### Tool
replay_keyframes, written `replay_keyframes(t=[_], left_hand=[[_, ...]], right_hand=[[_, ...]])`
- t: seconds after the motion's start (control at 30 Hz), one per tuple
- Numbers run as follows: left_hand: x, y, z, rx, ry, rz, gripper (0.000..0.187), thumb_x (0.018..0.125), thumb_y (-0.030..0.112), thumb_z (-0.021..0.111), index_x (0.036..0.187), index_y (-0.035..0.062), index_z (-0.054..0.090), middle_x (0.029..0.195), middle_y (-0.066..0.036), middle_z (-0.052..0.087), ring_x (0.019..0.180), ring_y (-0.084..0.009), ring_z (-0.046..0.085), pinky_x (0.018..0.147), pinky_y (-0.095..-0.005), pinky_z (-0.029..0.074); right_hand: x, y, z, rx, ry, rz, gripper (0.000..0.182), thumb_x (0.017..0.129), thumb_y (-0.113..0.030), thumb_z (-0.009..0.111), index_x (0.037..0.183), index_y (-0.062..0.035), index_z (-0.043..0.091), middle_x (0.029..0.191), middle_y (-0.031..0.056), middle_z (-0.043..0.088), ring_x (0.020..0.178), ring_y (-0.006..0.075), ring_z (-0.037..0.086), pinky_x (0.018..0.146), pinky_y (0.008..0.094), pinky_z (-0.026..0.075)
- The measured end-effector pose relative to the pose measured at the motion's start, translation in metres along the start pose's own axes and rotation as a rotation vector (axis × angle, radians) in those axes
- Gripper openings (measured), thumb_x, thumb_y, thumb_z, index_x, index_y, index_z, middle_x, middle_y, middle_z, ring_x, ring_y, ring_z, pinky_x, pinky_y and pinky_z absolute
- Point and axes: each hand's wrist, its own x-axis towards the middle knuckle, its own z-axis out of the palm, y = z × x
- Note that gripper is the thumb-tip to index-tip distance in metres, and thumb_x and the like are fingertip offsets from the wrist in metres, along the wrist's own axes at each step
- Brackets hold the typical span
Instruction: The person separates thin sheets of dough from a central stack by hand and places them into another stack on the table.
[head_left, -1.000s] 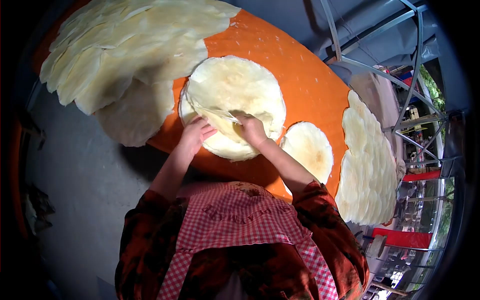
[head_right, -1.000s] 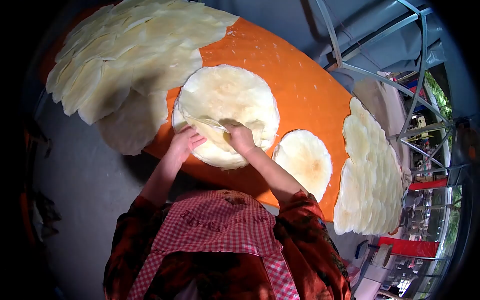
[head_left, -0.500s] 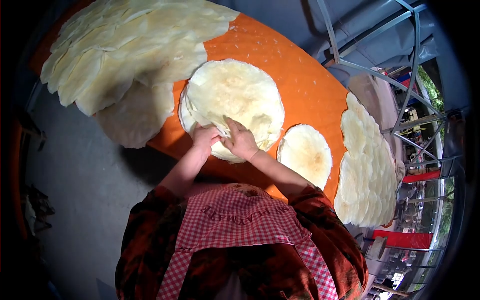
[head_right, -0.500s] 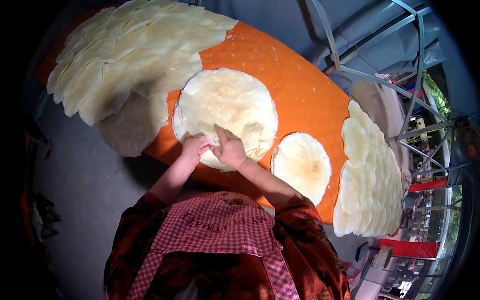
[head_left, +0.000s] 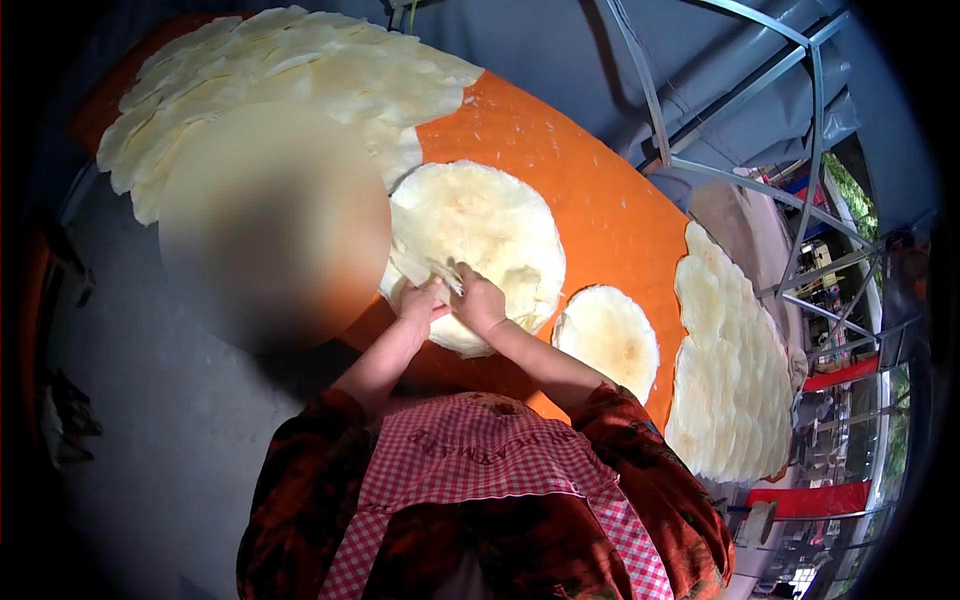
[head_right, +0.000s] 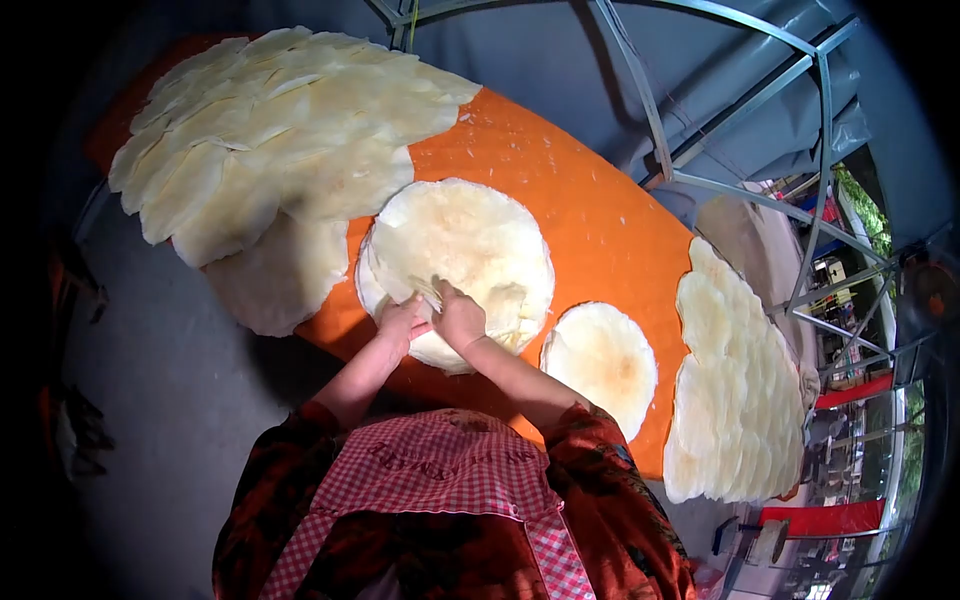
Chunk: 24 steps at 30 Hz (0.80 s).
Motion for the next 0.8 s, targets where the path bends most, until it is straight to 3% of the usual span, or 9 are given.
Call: replay_keyframes(t=[0.07, 0.17, 0.3, 0.43, 0.47, 0.53, 0.6, 0.7, 0.8], left_hand=[[-0.001, 0.001, -0.002, 0.006, 0.038, -0.055, 0.035, 0.094, 0.016, 0.056, 0.127, 0.0126, 0.044, 0.122, -0.009, 0.053, 0.101, -0.028, 0.06, 0.078, -0.0424, 0.058], [0.013, -0.01, -0.01, 0.032, 0.107, -0.094, 0.034, 0.096, 0.014, 0.052, 0.129, 0.0088, 0.044, 0.125, -0.011, 0.052, 0.102, -0.0302, 0.06, 0.081, -0.0452, 0.057], [0.013, -0.01, -0.006, 0.012, 0.085, -0.071, 0.035, 0.095, 0.015, 0.052, 0.128, 0.0044, 0.043, 0.126, -0.013, 0.051, 0.102, -0.0323, 0.06, 0.082, -0.0452, 0.057], [0.017, -0.008, -0.008, -0.012, 0.072, -0.094, 0.034, 0.095, 0.014, 0.052, 0.126, 0.004, 0.043, 0.126, -0.015, 0.05, 0.103, -0.0334, 0.06, 0.082, -0.045, 0.057], [0.012, -0.003, -0.006, -0.024, 0.062, -0.089, 0.033, 0.095, 0.014, 0.05, 0.126, 0.0036, 0.043, 0.126, -0.016, 0.05, 0.103, -0.0339, 0.06, 0.081, -0.0454, 0.057], [-0.006, 0.008, -0.001, -0.037, 0.048, -0.083, 0.03, 0.096, 0.012, 0.046, 0.124, 0.0029, 0.043, 0.126, -0.017, 0.05, 0.103, -0.0348, 0.06, 0.081, -0.0461, 0.057], [-0.005, 0.008, -0.006, -0.066, -0.001, -0.09, 0.03, 0.096, 0.011, 0.041, 0.125, 0.0027, 0.042, 0.124, -0.017, 0.051, 0.103, -0.0349, 0.06, 0.08, -0.047, 0.057], [-0.002, 0.003, -0.012, -0.097, -0.023, -0.046, 0.032, 0.097, 0.01, 0.033, 0.127, 0.0034, 0.038, 0.118, -0.017, 0.055, 0.101, -0.0345, 0.061, 0.08, -0.0484, 0.057], [-0.008, 0.005, -0.007, -0.139, -0.065, -0.05, 0.033, 0.098, 0.013, 0.035, 0.129, 0.0037, 0.038, 0.124, -0.019, 0.052, 0.106, -0.0333, 0.059, 0.087, -0.0483, 0.054]], right_hand=[[0.018, 0.009, -0.013, -0.073, -0.028, -0.09, 0.039, 0.081, -0.025, 0.063, 0.12, -0.0164, 0.062, 0.094, 0.0185, 0.068, 0.085, 0.033, 0.067, 0.077, 0.0423, 0.054], [0.103, 0.036, -0.116, -0.199, 0.043, 0.08, 0.023, 0.081, -0.025, 0.06, 0.091, -0.007, 0.07, 0.088, 0.0221, 0.067, 0.083, 0.0359, 0.066, 0.074, 0.0475, 0.051], [0.118, -0.012, -0.249, -0.299, 0.189, -0.129, 0.018, 0.074, -0.01, 0.058, 0.087, -0.0081, 0.07, 0.081, 0.0193, 0.067, 0.08, 0.0371, 0.065, 0.068, 0.047, 0.052], [0.077, -0.01, -0.171, -0.468, 0.141, -0.228, 0.024, 0.073, -0.009, 0.059, 0.094, -0.0093, 0.07, 0.081, 0.0171, 0.067, 0.076, 0.034, 0.066, 0.066, 0.0448, 0.053], [0.063, 0.004, -0.126, -0.403, 0.301, -0.413, 0.022, 0.077, -0.016, 0.061, 0.096, -0.009, 0.069, 0.082, 0.0163, 0.067, 0.075, 0.0322, 0.067, 0.065, 0.0445, 0.053], [0.025, -0.008, -0.061, -0.277, 0.143, -0.32, 0.032, 0.079, -0.028, 0.067, 0.104, -0.0092, 0.066, 0.084, 0.0136, 0.068, 0.073, 0.0281, 0.067, 0.061, 0.0411, 0.054], [0.004, 0.012, -0.001, -0.256, -0.161, -0.26, 0.05, 0.075, -0.023, 0.071, 0.12, -0.006, 0.058, 0.111, 0.0175, 0.063, 0.089, 0.0304, 0.065, 0.071, 0.0387, 0.055], [-0.027, 0.004, 0.013, -0.198, 0.059, -0.254, 0.063, 0.07, -0.019, 0.074, 0.126, -0.0023, 0.052, 0.131, 0.0193, 0.051, 0.115, 0.0352, 0.054, 0.086, 0.039, 0.051], [-0.032, -0.003, -0.005, -0.364, 0.2, -0.284, 0.06, 0.071, -0.021, 0.073, 0.126, -0.0052, 0.054, 0.121, 0.0178, 0.06, 0.104, 0.0319, 0.061, 0.08, 0.0395, 0.053]])
